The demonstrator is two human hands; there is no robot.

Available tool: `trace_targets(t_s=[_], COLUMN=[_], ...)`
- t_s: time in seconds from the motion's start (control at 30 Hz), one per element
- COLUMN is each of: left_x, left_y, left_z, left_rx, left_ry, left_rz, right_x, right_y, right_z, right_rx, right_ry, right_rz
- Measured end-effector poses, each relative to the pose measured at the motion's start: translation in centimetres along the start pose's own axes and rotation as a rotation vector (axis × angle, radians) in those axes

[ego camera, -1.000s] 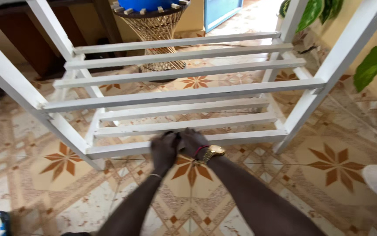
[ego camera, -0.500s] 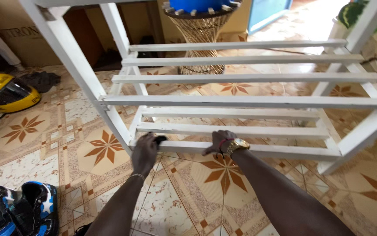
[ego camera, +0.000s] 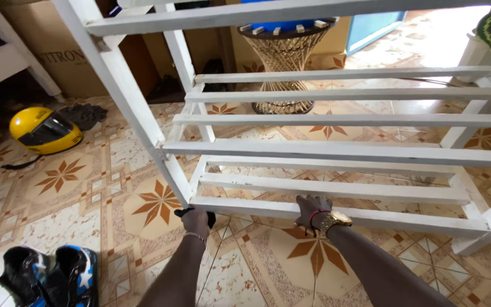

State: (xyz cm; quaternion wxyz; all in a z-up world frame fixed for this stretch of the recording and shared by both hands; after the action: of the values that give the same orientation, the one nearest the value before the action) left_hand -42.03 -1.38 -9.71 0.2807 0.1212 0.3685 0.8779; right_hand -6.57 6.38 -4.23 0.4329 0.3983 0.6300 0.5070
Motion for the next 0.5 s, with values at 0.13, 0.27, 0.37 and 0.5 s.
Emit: trace_targets(t_s=[0.13,0.27,0.37,0.5], left_x=[-0.1,-4.1,-5.1,-0.6], left_y=[0.5,0.8,0.0,-1.0], left_z=[3.8,4.7,5.1,6.1], left_rx=[0.62,0.054,-0.011,-0.028], left_ry=[-0.303,0.019,-0.409,-0.775], left_rz=[-0.044,0.495,0.799,0.646], right_x=[1.2,1.7,1.2,-0.5], right_y=[-0.6,-0.4,0.2,0.7], right_z=[0.1,-0.5,-0.5,-0.8], right_rx=[-0.004,-0.009,0.002,-0.003], right_ry=[-0.031,-0.053,-0.041,-0.011], right_rz=[-0.09,-0.216,-0.191,-0.113])
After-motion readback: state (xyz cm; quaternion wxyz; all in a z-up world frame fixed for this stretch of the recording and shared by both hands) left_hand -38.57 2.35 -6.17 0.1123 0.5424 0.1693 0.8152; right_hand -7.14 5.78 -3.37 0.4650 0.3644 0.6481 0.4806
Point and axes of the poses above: each hand's wrist, its own x-axis towards the middle knuckle, its own y-axis out of the back of the hand, z = x × y, the point moved 2 cm from there along x, towards the middle knuckle, and after that the axes turned 12 degrees about z, right-handed, at the moved point
